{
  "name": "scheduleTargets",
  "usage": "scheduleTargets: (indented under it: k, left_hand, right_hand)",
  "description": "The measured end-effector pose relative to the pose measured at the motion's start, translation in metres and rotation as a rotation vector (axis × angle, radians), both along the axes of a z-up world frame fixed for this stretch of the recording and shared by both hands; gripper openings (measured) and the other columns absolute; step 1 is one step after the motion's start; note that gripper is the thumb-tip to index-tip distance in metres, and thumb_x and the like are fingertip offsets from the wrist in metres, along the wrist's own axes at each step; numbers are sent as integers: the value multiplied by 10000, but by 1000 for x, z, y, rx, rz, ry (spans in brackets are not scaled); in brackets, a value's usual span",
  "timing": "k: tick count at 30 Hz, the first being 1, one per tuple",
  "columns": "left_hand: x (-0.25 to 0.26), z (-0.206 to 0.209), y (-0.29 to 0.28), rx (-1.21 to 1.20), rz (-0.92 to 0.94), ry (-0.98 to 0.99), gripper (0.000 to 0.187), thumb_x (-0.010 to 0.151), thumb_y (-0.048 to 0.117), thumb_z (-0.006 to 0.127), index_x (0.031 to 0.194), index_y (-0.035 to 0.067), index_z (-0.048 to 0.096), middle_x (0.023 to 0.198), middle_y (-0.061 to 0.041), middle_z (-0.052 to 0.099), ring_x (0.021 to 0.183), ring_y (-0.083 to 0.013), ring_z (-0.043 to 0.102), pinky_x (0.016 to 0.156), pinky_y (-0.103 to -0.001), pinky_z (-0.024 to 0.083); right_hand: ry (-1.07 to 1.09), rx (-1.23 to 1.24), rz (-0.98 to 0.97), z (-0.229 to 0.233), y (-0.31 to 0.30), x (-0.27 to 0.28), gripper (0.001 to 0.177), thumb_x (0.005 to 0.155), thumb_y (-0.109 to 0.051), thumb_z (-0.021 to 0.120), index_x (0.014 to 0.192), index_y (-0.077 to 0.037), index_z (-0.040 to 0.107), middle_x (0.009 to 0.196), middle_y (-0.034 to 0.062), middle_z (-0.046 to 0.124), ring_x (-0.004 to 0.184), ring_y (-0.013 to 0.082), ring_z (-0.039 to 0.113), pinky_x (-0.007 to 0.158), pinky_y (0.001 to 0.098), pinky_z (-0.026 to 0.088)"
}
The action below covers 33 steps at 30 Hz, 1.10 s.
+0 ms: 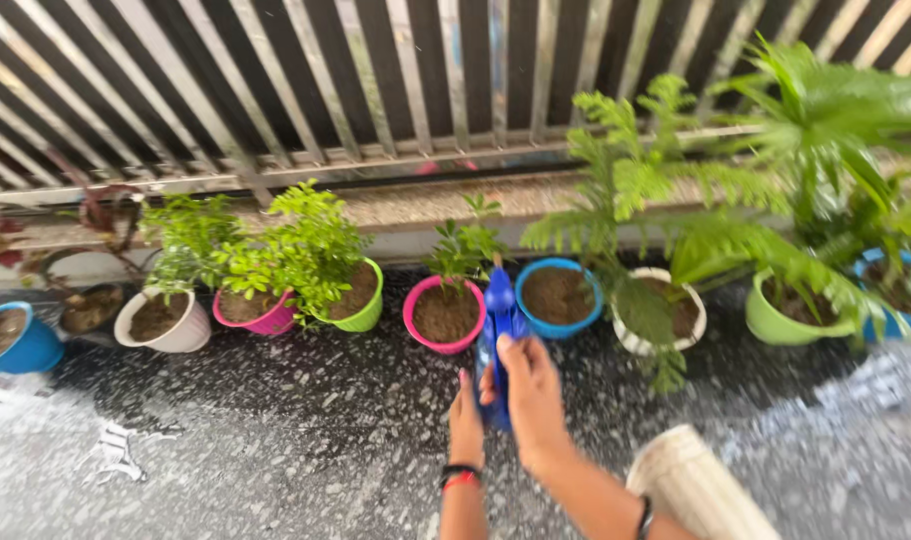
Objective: The person uses a blue manual pressure sprayer to water a row of potted plants arranged along a metal railing. They pump the sprayer to build pressure and then spray water onto the leaves and soil of various plants, moving sequentially along the line.
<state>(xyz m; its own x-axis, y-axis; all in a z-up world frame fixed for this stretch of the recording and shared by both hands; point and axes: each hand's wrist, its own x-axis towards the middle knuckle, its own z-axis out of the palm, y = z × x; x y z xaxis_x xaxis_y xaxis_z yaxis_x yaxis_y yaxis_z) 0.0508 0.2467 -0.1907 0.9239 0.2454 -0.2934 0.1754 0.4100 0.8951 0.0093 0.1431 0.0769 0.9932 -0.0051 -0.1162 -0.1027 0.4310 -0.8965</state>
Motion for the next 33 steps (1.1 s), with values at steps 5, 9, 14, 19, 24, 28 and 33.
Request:
scheduleTargets:
  k: [5,9,14,19,24,28,33]
  left_hand:
    - [-64,10,94,61,-40,255,638,944,616,378,1521,355,459,1662,76,312,1417,-200,493,1043,-417,504]
    - [-92,54,138,83,104,369,699,914,627,383,1568,383,355,1669,109,294,1424,-221,464,1028,-544,512]
    - [-104,79,194,230,164,469,811,937,716,372,1584,228,404,1598,-59,478,1416,-255,497,993,-542,530]
    - [-88,91,208,166,229,499,806,886,677,411,1552,223,432,1532,-83,545,1347,-322,571,966,-568,533]
    - [-70,168,146,1171,-35,627,824,890,507,527,1576,127,274,1562,-121,412,1397,-349,419,1050,-656,349]
    - [-60,242,75,1691,-501,827,860,927,443,589,1538,-9,187,1622,-167,239,1497,-369,201,1115,-765,94]
    - [-28,277,37,1996,-550,499,632,935,298,427,1438,-84,397,1627,-286,274,1527,-495,158,1055,-869,-14]
  right_hand:
    - [225,45,77,-30,74,-13,259,967,-356,626,932,-112,545,703,-9,542,603,84,535,581,260,469]
    - [213,177,203,-26,117,-20,292,982,-341,619,889,-98,485,688,12,526,586,101,543,593,270,492]
    - [107,283,266,-22,144,-14,251,1017,-308,594,927,-97,492,694,1,527,567,80,499,548,259,436]
    - [-22,221,376,-22,148,13,235,1008,-241,651,871,-101,522,664,-40,489,572,40,426,498,229,334]
    - [78,22,556,-10,122,71,297,961,-323,676,801,-103,556,619,-46,477,510,58,420,439,242,298]
    - [387,-126,715,1,66,132,267,861,-396,600,825,-131,601,544,16,492,392,114,373,363,288,221]
    - [274,-187,574,2,10,155,377,951,-380,460,822,-38,550,504,45,458,378,134,349,335,302,210]
